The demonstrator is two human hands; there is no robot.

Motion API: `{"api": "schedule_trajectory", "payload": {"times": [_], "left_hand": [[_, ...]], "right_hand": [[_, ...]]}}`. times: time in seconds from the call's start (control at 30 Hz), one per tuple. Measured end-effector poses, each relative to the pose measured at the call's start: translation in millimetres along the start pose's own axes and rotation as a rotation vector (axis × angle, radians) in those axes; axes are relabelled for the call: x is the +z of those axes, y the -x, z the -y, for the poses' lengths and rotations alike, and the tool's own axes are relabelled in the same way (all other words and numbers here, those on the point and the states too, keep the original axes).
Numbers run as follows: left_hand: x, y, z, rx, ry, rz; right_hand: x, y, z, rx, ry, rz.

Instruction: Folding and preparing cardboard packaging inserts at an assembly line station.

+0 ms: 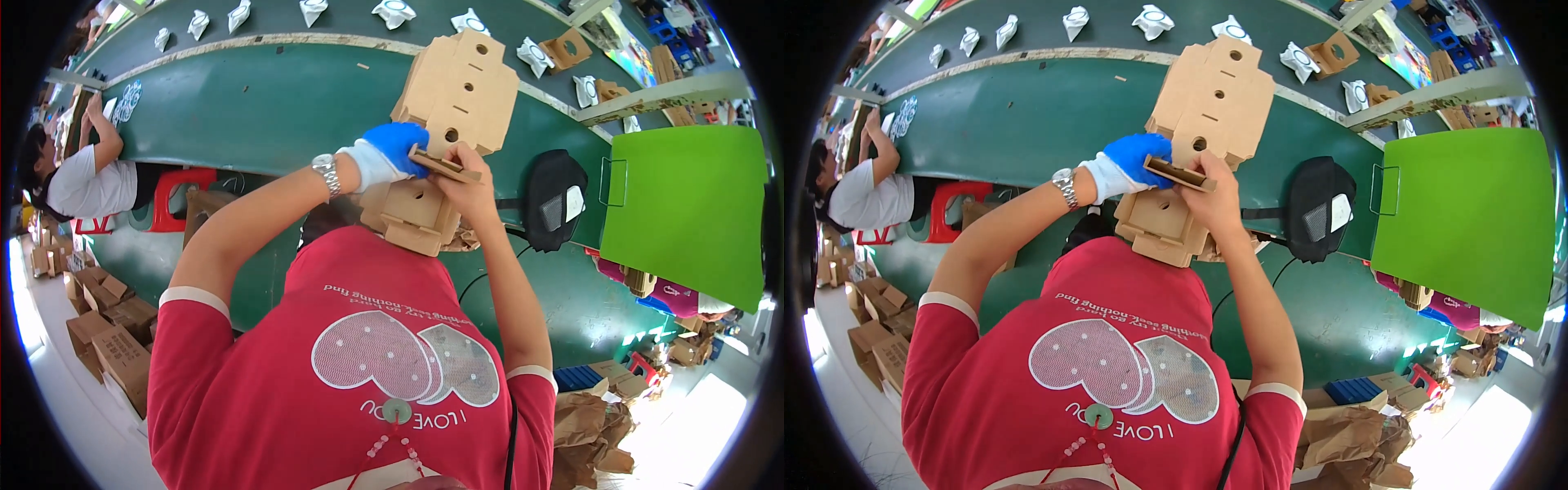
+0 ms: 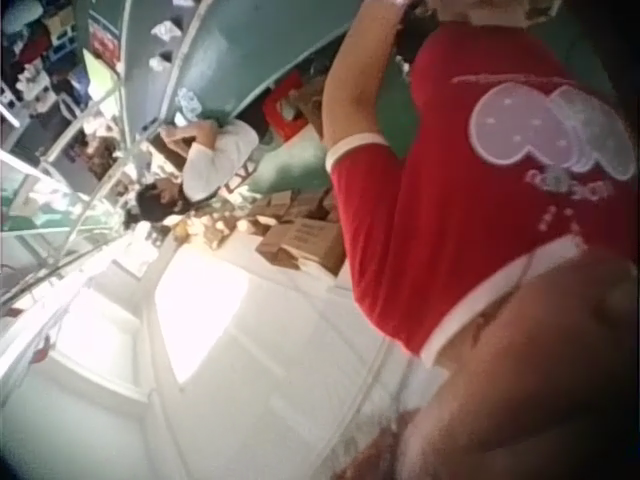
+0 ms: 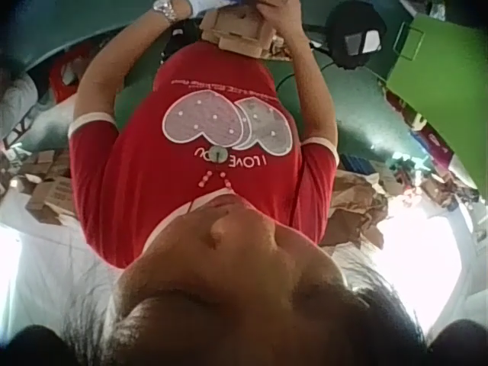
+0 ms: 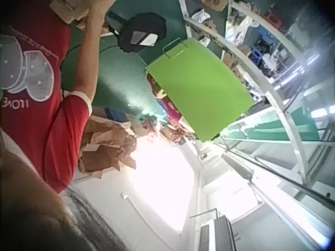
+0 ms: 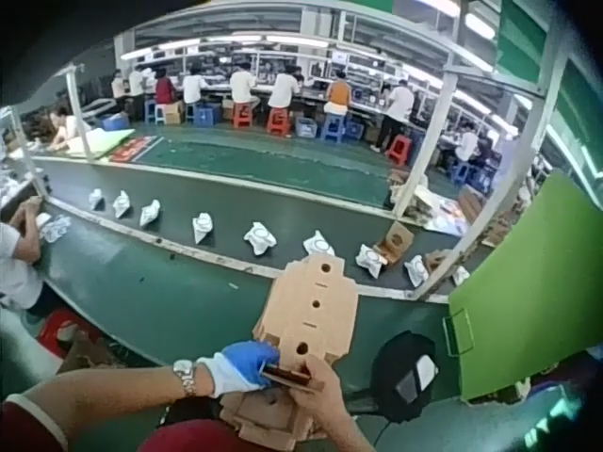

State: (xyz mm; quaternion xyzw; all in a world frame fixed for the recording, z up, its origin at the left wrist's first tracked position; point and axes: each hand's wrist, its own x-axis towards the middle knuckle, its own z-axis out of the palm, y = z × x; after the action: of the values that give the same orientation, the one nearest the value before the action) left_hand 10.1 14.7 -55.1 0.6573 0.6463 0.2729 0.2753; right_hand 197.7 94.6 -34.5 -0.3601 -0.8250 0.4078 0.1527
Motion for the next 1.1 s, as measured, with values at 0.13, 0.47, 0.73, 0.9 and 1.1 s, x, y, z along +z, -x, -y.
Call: {"api": "schedule_trajectory", "payload": {"times": [0.13, 0.47, 0.73, 0.9, 1.1], "left_hand": [[-1.0, 4.1, -4.7, -0.095, 0.007, -0.003], [-32.4, 78.2, -13.3, -0.452, 1.127, 0.03], [-79.7, -6.2, 138.7, -0.8, 1.291, -0.717], [-144.9, -127.1, 194.3, -0.723, 1.059, -0.672], [-115.6, -135.4, 178.9, -0.749, 0.864, -0.6]], "right_hand": [[-2.0, -6.1, 4.6, -0.006, 0.032, 0.03], [-6.5, -28.6, 21.2, 0.064, -0.007, 0.014], [-17.0, -15.5, 12.3, 0.111, -0.542, -0.302], [-19.4, 20.4, -2.1, 0.384, -0.67, -0.426], [-8.7, 64.8, -22.4, 0.468, -0.505, -0.631]]}}
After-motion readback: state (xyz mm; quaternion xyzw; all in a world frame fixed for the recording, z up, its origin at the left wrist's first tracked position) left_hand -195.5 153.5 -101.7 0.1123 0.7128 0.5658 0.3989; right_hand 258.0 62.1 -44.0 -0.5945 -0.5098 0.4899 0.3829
